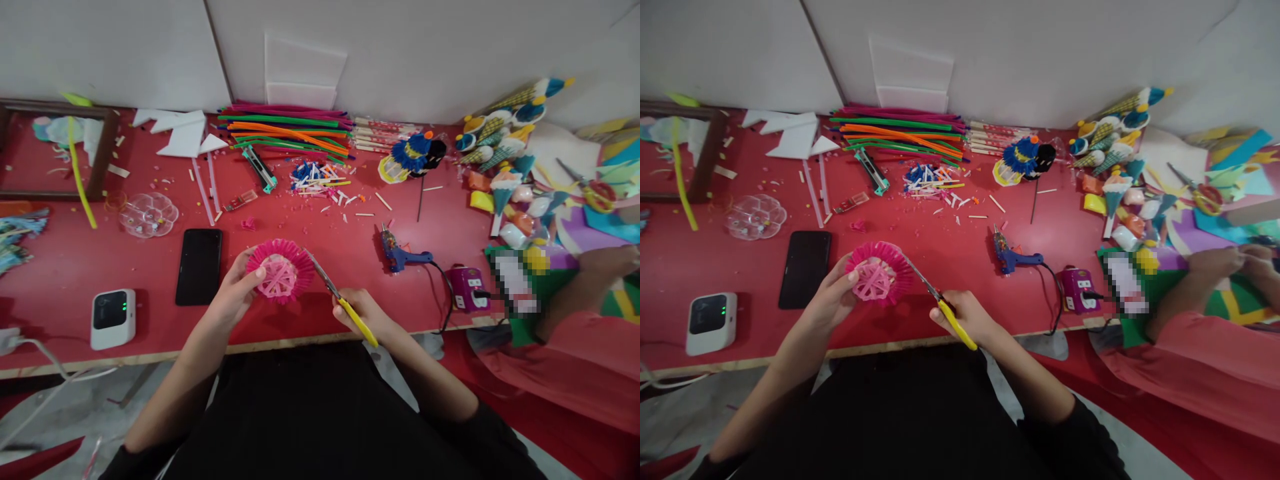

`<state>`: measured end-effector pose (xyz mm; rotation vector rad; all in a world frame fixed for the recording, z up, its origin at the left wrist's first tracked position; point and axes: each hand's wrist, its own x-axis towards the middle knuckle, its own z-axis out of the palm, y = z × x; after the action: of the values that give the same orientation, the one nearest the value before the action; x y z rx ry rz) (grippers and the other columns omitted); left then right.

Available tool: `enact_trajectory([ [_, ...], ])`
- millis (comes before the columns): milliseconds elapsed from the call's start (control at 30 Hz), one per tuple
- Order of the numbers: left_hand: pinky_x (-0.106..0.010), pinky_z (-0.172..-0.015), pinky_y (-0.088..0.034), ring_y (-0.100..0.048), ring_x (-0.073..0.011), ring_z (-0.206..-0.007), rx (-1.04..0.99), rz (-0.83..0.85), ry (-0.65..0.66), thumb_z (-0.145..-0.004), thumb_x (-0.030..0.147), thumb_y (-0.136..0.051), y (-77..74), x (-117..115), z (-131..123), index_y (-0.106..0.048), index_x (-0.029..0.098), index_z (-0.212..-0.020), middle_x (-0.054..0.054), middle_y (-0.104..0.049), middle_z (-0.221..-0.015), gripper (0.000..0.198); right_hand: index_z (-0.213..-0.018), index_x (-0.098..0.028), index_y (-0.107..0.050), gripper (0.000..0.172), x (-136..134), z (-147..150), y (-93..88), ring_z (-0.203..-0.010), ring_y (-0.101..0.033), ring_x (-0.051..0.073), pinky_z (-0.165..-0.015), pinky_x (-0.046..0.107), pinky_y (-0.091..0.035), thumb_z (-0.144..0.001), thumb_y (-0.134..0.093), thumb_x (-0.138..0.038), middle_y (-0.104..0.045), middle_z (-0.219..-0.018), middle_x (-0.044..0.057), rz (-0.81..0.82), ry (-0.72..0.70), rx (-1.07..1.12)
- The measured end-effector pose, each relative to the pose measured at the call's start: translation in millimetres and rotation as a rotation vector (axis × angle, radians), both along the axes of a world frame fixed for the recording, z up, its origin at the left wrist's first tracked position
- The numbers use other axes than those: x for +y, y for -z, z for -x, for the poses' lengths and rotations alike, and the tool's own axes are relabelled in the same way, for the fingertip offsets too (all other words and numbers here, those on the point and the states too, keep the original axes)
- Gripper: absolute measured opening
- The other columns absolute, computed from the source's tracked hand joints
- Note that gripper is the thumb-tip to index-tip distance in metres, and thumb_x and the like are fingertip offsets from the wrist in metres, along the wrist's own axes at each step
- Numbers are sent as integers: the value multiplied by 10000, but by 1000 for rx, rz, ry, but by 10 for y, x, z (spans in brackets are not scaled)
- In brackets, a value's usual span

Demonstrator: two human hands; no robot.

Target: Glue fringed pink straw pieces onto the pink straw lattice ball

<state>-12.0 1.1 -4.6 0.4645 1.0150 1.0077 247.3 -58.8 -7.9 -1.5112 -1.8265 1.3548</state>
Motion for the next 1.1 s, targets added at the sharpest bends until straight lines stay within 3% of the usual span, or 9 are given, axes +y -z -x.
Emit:
enact_trajectory([
  [233,-266,-772,-610,-758,-220,-969,28,14,26,-652,297,-930,8,0,-21,-708,248,-1099,-32,-791,-1058,502,-617,-222,-358,699,1,13,-9,-532,-297,91,-505,264,-199,-875,-287,-868,-317,-586,-40,26,-15,-4],
  [667,-236,-660,-597,-755,-188,-839,77,52,-7,-610,340,-941,28,19,-74,-698,252,-1066,-6,-783,-991,523,-582,-234,-300,706,1,7,56,-532,-222,83,-479,256,-165,-860,-320,-883,-237,-580,-55,80,9,-22],
  [1100,-260,-710,-611,-766,-216,-889,59,49,0,-648,341,-910,16,75,-77,-706,222,-1035,-20,-800,-951,454,-540,-224,-340,722,20,54,73,-514,-228,79,-471,249,-185,-831,-390,-883,-255,-529,-57,80,54,-37],
])
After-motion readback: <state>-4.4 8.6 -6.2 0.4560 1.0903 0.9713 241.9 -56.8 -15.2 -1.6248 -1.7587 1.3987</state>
